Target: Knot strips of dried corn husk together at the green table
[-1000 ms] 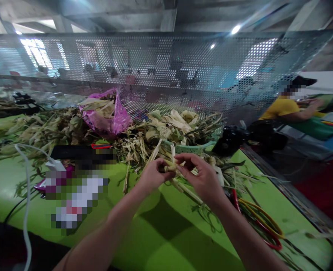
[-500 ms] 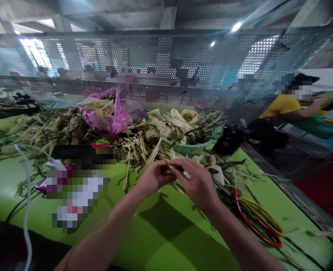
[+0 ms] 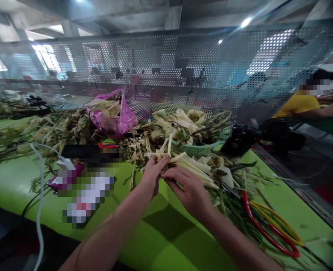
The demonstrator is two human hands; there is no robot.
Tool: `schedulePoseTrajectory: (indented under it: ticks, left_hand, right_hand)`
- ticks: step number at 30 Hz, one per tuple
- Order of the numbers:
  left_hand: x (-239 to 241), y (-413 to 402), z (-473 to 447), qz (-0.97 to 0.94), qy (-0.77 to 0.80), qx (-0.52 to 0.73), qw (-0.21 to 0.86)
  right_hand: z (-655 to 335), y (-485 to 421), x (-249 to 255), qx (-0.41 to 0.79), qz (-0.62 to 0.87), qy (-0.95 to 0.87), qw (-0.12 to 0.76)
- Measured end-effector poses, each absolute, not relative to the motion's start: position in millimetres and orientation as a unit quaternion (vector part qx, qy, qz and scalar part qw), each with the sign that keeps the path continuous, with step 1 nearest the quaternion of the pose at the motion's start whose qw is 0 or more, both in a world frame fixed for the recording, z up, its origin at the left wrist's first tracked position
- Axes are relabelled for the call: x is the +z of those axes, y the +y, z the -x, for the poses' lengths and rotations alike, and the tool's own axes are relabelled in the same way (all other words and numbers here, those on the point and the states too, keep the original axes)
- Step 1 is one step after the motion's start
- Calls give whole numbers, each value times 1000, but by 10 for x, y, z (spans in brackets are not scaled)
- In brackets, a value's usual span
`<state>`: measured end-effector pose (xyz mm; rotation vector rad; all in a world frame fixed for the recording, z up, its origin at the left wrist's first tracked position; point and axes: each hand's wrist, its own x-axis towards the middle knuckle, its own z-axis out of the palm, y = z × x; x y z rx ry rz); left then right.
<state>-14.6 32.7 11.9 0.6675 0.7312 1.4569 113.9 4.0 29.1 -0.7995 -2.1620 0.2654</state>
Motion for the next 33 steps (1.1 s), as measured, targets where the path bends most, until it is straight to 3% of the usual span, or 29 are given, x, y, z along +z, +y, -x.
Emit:
schedulePoseTrajectory:
  ticks: [4, 9, 15, 24, 28, 33]
  left_hand:
    - [114, 333, 109, -254, 342, 626, 653]
    - [81, 352, 95, -244, 361, 634, 638]
    - [4, 335, 32, -237, 389, 624, 635]
    - [74, 320, 69, -344, 415, 631, 559]
    - [82, 392, 204, -397, 451, 633, 488]
    - [158, 420, 291, -396, 447, 639, 484]
  right_hand:
    - [-1127, 84, 190, 19, 366, -872, 323]
    - [-1165, 94, 166, -110, 440, -837, 305]
    - [-1157, 107, 117, -128, 486, -816, 286]
    - [-1130, 126, 125, -78, 501, -825, 251]
    - [-1096, 98, 153, 41, 507, -830, 230]
    - [-1095, 48, 268, 190, 478, -836, 189]
